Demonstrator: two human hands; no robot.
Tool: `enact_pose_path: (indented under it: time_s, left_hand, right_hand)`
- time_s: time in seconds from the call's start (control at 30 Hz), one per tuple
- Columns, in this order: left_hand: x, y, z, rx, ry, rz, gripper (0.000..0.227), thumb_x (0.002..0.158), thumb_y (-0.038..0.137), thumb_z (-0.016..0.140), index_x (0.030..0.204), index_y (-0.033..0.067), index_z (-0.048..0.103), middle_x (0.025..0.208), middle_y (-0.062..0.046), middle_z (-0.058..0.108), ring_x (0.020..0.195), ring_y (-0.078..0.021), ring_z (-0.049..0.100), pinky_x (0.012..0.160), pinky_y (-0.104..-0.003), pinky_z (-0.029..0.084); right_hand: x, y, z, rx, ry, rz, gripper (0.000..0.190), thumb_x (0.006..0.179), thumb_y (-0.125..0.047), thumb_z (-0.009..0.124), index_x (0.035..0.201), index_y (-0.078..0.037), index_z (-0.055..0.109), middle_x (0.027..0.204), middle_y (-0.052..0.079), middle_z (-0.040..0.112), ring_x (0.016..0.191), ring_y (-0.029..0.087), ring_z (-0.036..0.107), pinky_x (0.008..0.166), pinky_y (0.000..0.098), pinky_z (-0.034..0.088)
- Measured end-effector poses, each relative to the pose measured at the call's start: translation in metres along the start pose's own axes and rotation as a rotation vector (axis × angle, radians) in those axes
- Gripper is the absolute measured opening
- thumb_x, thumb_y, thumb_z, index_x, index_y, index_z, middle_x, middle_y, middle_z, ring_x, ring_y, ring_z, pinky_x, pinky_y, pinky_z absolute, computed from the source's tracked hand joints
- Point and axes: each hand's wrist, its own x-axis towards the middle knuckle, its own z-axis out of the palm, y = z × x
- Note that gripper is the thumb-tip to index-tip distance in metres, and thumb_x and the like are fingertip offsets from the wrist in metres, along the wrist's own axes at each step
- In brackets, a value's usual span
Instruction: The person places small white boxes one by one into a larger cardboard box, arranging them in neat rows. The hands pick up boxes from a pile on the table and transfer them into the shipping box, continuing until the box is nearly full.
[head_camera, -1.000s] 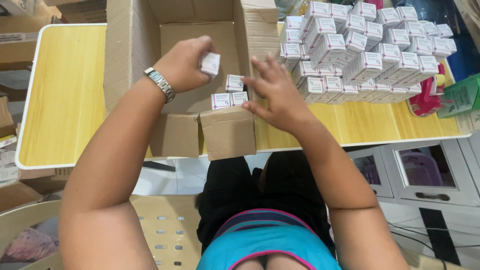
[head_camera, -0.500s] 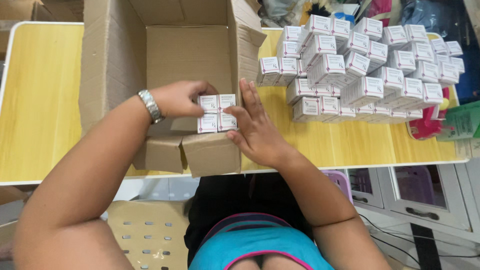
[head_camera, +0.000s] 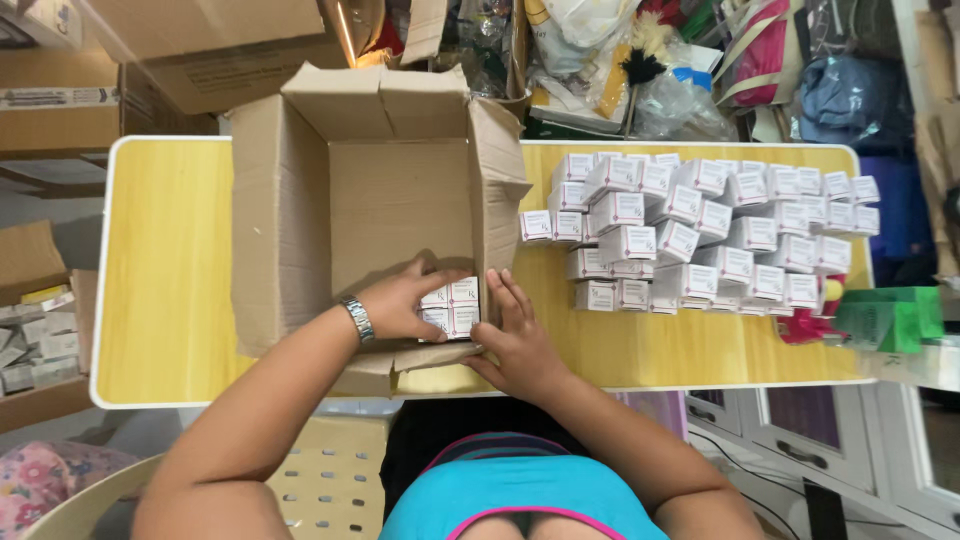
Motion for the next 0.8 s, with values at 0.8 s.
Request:
enact_pose_path:
  time_s: [0.8]
  left_hand:
    - [-0.028,0.062,0.035,0.132,0.307,-0.222,0.107,0.072,0.069,0.082,0.156,0.0237,0.033,0.170,-0.020,0.008,0.154,-0.0471,0.014,0.117,-0.068,0.024]
  right_hand:
    - [0.057,0.069,-0.125,-0.286,0.031,0.329,0.049,0.089,-0.017,0.079,0.135,-0.013,0.061,0.145,0.018,0.056,0.140,0.038,0.047,0.122,0.0532,0.035]
